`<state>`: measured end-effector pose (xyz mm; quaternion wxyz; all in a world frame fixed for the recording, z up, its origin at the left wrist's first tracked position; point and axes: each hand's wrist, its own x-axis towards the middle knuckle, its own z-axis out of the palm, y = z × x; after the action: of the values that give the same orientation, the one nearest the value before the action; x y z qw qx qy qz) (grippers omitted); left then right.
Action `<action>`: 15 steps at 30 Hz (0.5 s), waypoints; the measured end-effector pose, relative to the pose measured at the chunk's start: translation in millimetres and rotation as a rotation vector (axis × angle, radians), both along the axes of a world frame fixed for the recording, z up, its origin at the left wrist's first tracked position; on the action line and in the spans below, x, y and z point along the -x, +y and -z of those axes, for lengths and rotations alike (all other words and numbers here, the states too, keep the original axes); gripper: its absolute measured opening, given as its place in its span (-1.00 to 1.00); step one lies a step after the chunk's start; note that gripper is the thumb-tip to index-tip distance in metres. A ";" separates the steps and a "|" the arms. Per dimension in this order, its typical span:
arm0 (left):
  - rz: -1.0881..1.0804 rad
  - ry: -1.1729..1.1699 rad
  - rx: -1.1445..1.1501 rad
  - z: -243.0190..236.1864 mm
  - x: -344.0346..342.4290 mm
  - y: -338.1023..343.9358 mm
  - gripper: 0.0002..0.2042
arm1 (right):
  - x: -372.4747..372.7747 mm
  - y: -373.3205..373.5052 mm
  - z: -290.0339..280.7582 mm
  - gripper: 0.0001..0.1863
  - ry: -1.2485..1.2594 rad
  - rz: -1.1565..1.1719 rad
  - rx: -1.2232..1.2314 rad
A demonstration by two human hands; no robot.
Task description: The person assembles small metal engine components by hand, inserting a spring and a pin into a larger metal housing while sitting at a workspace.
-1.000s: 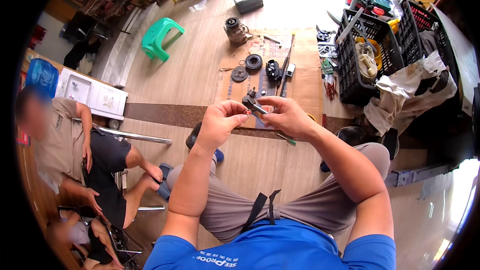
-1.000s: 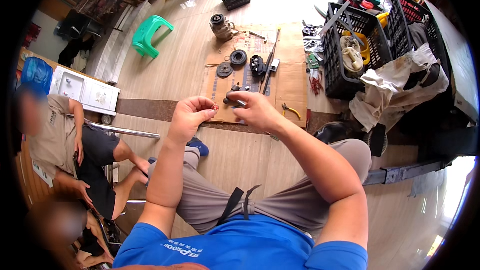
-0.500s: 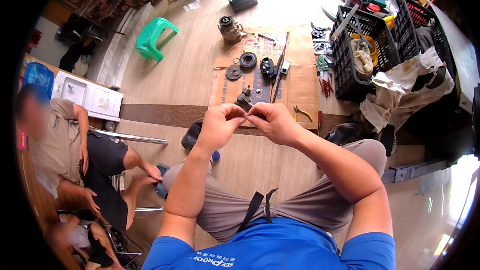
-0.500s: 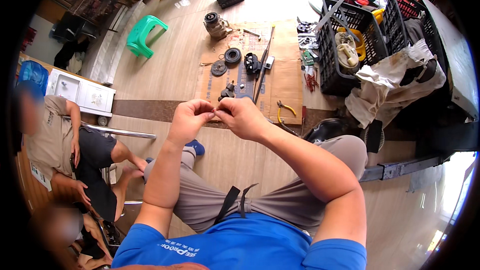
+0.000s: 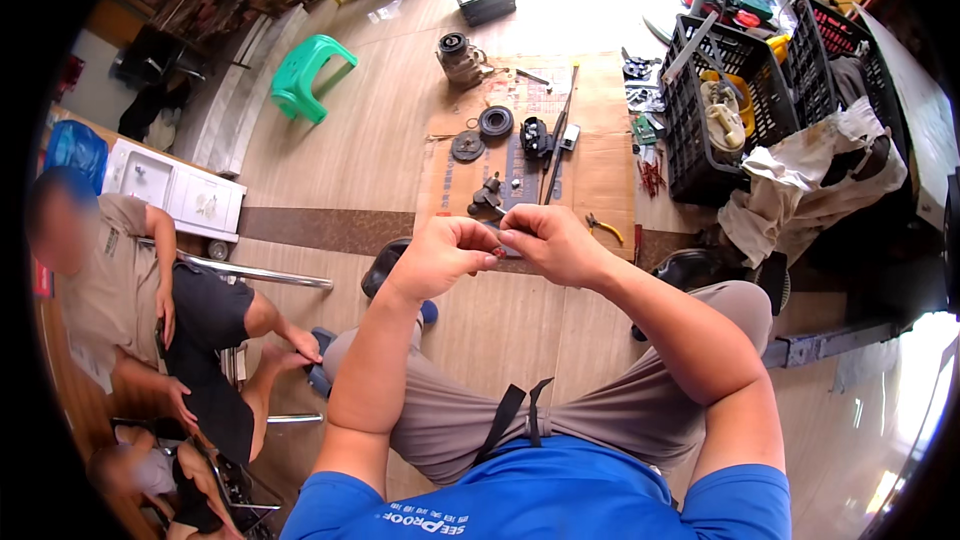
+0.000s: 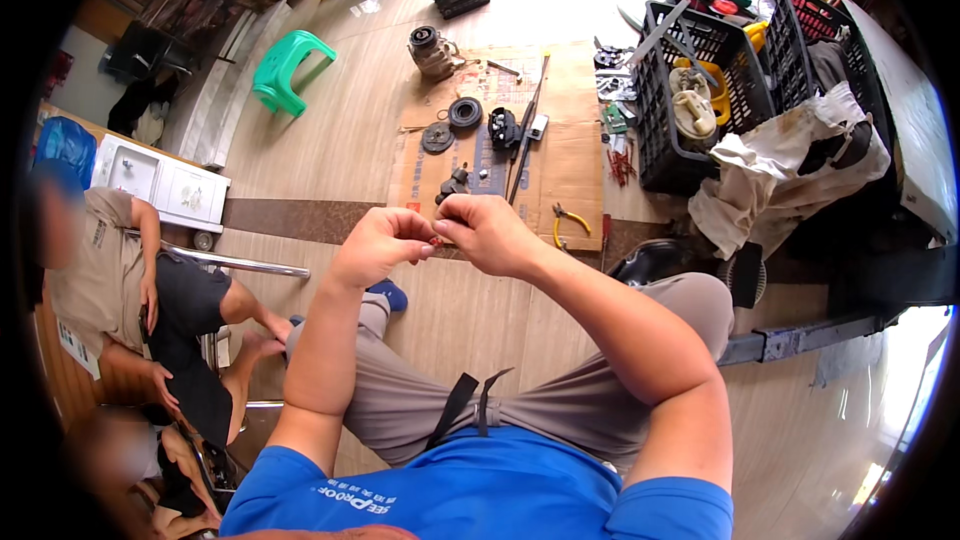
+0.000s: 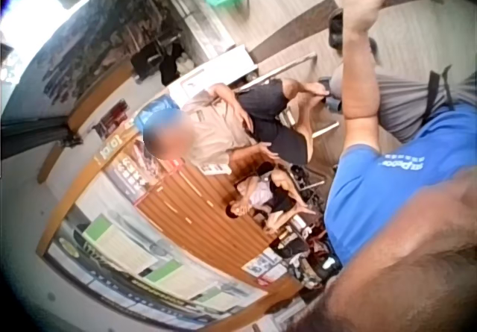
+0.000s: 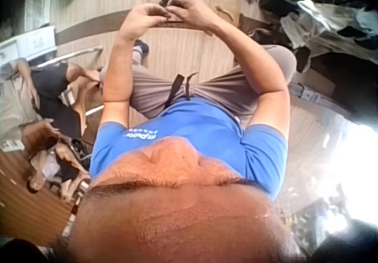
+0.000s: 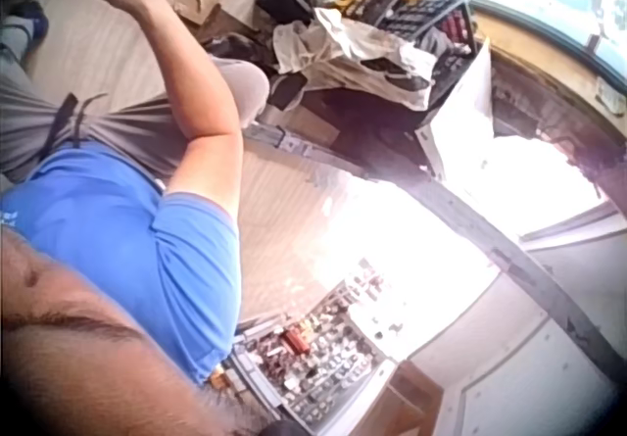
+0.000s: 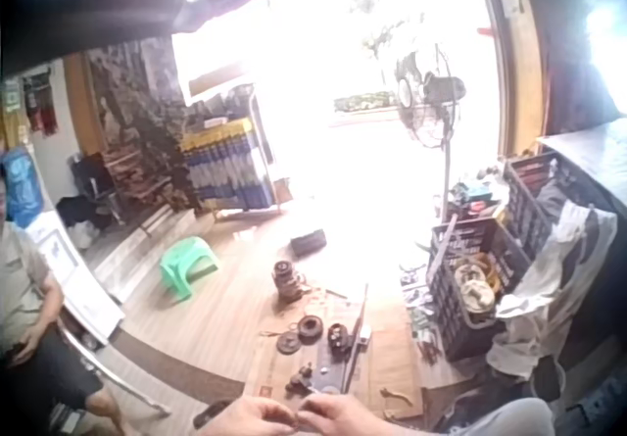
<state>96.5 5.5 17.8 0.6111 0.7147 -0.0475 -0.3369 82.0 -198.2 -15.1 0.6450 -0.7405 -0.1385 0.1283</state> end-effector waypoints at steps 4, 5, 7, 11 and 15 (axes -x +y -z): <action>0.009 -0.007 -0.023 3.2 1.0 -1.9 -0.85 | -0.6 -1.5 -1.6 -0.83 -0.083 0.001 0.109; 0.022 0.004 -0.016 0.8 1.1 -2.5 -0.85 | -1.0 -1.6 -1.4 -0.83 -0.104 0.012 0.126; 0.034 0.016 -0.010 -2.0 0.7 -2.1 -0.84 | -2.2 -1.3 4.2 -0.83 -0.097 0.021 0.111; -0.049 0.036 0.131 -3.1 -1.5 2.5 -0.87 | -4.1 -0.6 9.4 -0.83 0.098 0.049 0.031; -0.231 0.093 0.261 2.8 -5.0 6.9 -0.89 | 0.5 2.8 12.3 -0.83 0.138 0.040 -0.020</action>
<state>101.5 12.4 15.0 0.7350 0.6135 0.0198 -0.2882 81.6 -195.4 -27.4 0.6627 -0.7261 -0.0804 0.1648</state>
